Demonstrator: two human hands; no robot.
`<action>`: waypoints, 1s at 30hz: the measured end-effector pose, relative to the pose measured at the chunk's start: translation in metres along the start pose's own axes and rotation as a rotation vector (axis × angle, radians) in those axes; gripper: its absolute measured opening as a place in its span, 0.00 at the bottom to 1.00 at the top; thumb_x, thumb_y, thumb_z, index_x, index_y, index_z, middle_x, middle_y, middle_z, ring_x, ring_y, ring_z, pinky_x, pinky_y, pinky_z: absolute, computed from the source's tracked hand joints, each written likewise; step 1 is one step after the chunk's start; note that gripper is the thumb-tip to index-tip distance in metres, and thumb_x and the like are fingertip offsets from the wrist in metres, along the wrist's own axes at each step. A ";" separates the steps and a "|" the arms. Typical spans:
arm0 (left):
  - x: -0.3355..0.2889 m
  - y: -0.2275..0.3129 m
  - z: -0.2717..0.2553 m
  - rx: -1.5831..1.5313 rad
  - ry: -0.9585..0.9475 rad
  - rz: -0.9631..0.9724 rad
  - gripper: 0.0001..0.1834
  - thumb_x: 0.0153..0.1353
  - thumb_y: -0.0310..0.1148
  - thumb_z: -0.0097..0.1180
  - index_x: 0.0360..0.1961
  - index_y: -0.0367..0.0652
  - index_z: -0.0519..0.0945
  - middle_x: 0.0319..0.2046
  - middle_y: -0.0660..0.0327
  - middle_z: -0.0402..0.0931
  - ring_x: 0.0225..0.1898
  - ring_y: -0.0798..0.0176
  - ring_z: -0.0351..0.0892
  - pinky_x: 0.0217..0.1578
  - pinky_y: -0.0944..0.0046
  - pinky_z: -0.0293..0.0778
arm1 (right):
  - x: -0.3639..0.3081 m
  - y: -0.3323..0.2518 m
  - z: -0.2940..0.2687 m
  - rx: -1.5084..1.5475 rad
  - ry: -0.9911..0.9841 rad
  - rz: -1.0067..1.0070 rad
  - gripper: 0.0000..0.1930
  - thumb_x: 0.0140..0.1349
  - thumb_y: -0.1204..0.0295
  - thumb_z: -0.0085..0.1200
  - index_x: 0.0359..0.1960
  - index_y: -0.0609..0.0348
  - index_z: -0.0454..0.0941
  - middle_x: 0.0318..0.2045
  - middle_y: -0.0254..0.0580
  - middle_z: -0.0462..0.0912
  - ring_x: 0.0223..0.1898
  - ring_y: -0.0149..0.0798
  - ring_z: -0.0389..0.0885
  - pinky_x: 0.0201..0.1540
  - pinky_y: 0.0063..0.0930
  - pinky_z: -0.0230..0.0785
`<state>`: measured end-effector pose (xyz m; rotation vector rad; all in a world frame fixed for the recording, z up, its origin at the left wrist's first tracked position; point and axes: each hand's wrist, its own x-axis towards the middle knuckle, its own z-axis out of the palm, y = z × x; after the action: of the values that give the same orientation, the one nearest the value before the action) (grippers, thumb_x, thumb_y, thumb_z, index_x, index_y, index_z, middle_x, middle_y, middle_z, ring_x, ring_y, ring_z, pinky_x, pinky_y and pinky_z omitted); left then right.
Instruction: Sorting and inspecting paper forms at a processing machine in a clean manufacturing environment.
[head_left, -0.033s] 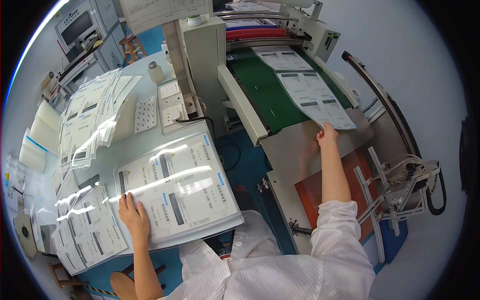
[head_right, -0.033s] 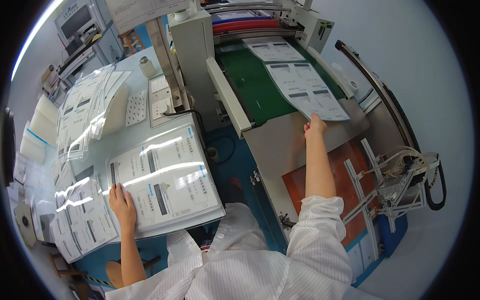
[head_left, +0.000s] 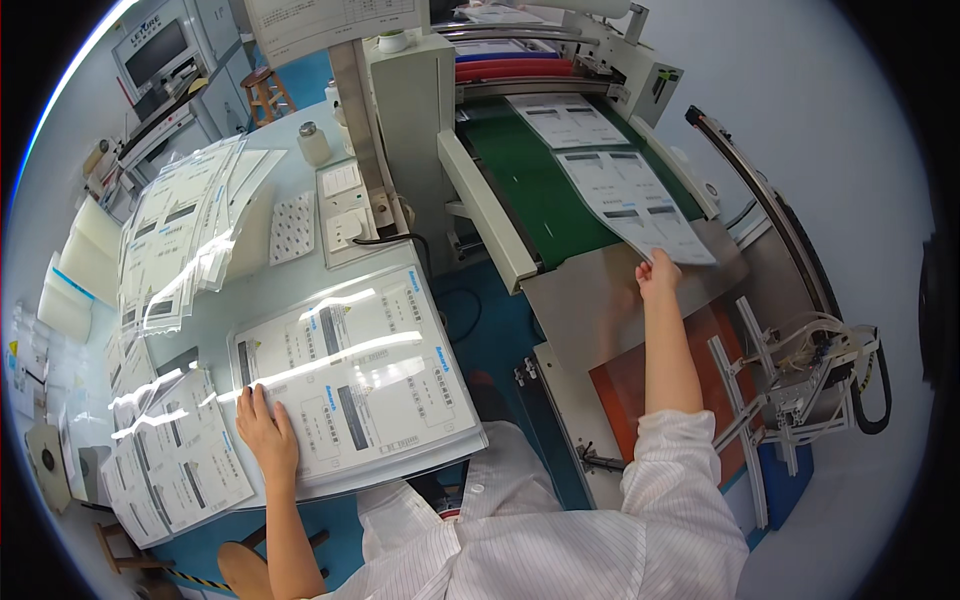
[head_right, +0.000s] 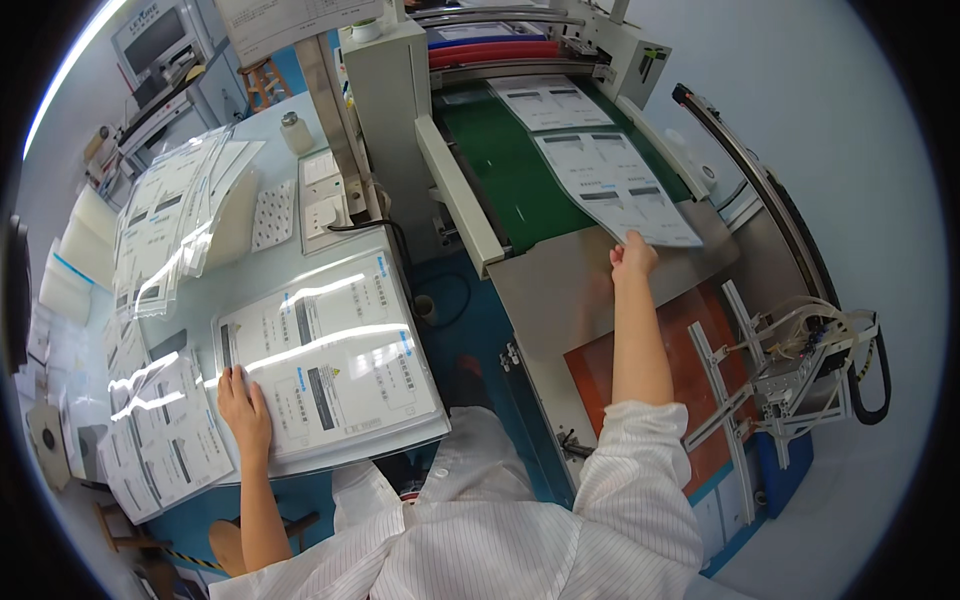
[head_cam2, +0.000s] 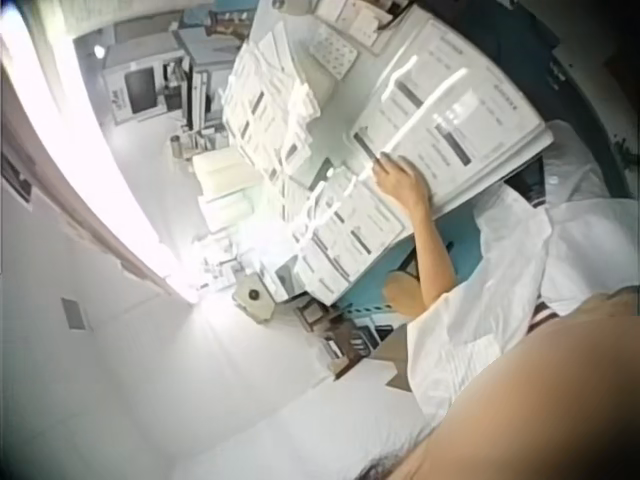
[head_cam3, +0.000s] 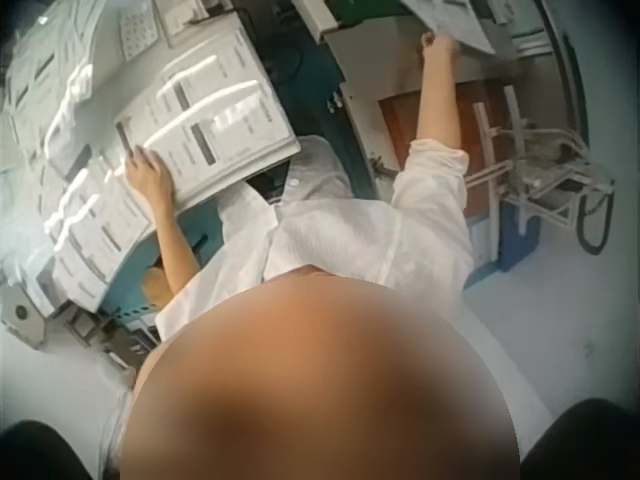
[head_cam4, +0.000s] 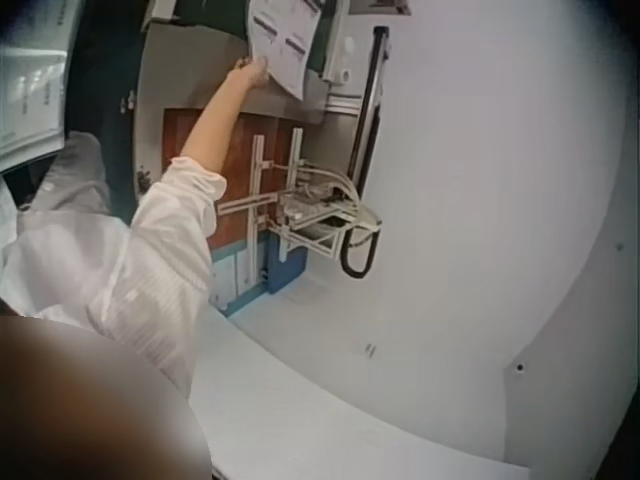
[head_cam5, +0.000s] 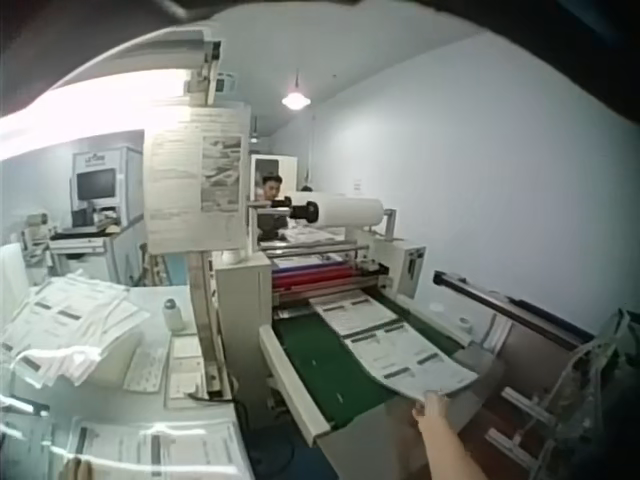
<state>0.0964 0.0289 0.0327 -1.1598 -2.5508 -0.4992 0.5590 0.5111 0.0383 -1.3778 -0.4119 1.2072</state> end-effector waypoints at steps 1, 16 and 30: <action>0.000 0.000 0.000 0.026 0.023 0.012 0.22 0.65 0.32 0.47 0.59 0.35 0.69 0.60 0.44 0.64 0.63 0.44 0.60 0.64 0.50 0.52 | -0.015 -0.007 -0.004 0.026 -0.044 -0.095 0.13 0.57 0.74 0.54 0.42 0.67 0.69 0.35 0.46 0.76 0.32 0.40 0.78 0.36 0.36 0.77; -0.002 0.008 -0.009 -0.008 -0.025 -0.067 0.24 0.64 0.31 0.47 0.60 0.36 0.68 0.64 0.46 0.61 0.66 0.44 0.56 0.65 0.50 0.49 | -0.163 -0.042 -0.065 -0.123 -0.270 -0.576 0.18 0.60 0.82 0.40 0.53 0.73 0.65 0.48 0.52 0.76 0.42 0.45 0.82 0.37 0.38 0.83; -0.027 0.069 -0.008 -1.432 -0.431 -0.377 0.24 0.70 0.45 0.46 0.48 0.30 0.76 0.41 0.50 0.77 0.37 0.56 0.80 0.42 0.61 0.77 | -0.303 -0.095 -0.082 0.465 -0.701 -0.580 0.22 0.63 0.75 0.41 0.59 0.71 0.64 0.50 0.54 0.76 0.43 0.41 0.80 0.34 0.32 0.80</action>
<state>0.1673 0.0498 0.0425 -1.1079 -2.5734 -2.6733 0.5437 0.2425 0.2259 -0.3559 -0.8834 1.1594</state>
